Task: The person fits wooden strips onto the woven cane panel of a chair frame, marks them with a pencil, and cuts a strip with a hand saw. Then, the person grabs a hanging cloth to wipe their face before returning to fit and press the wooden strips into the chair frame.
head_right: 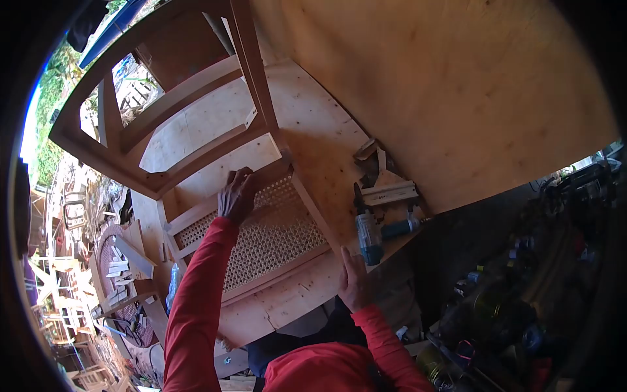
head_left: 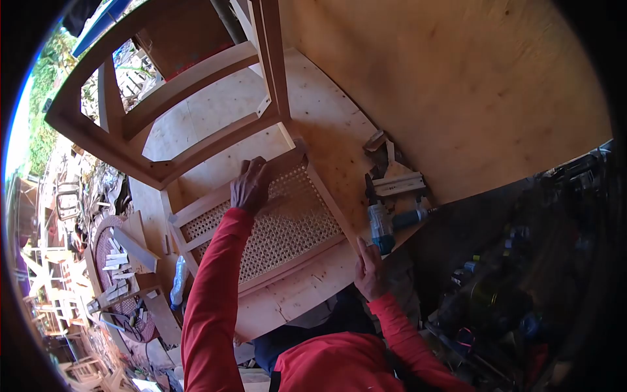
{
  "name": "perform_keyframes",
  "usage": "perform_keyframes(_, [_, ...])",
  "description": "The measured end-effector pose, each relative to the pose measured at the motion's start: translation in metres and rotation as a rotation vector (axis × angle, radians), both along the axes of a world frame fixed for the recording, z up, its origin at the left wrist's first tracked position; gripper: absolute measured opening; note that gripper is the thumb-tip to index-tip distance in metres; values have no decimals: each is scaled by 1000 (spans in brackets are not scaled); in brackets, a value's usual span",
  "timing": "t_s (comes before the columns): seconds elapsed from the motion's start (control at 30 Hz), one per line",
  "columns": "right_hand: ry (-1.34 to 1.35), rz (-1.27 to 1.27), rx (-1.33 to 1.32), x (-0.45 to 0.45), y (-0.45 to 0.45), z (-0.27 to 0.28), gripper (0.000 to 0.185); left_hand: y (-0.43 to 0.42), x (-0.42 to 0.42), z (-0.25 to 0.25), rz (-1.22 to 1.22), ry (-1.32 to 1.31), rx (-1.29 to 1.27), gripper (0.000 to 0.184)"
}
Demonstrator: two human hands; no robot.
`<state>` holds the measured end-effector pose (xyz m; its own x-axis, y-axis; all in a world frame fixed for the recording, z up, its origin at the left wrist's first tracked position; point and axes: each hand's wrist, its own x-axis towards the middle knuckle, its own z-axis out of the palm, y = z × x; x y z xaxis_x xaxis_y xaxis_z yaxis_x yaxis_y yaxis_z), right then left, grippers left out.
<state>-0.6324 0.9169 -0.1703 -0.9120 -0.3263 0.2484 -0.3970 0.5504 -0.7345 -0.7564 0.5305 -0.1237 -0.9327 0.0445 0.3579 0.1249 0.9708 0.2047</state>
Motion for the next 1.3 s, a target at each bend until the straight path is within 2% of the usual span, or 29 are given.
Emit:
perform_keyframes(0.13, [-55,-9,5,-8,-7,-4,68,5,1,7,6,41,51,21])
perform_keyframes(0.33, [2,-9,-5,-24,-24,-12,68,3,-1,5,10,55,76,22])
perform_keyframes(0.53, [-66,-33,6,-2,-16,-21,69,-6,-6,-9,-22,86,51,25])
perform_keyframes(0.83, [-115,-37,41,-9,-24,-12,71,-8,-8,-7,-24,64,72,20])
perform_keyframes(1.03, [-86,-38,-6,-6,-27,-26,73,-8,-8,-7,-30,60,79,20])
perform_keyframes(1.3, [-93,-61,-65,-2,-33,-20,74,-11,-10,-9,-36,51,71,23])
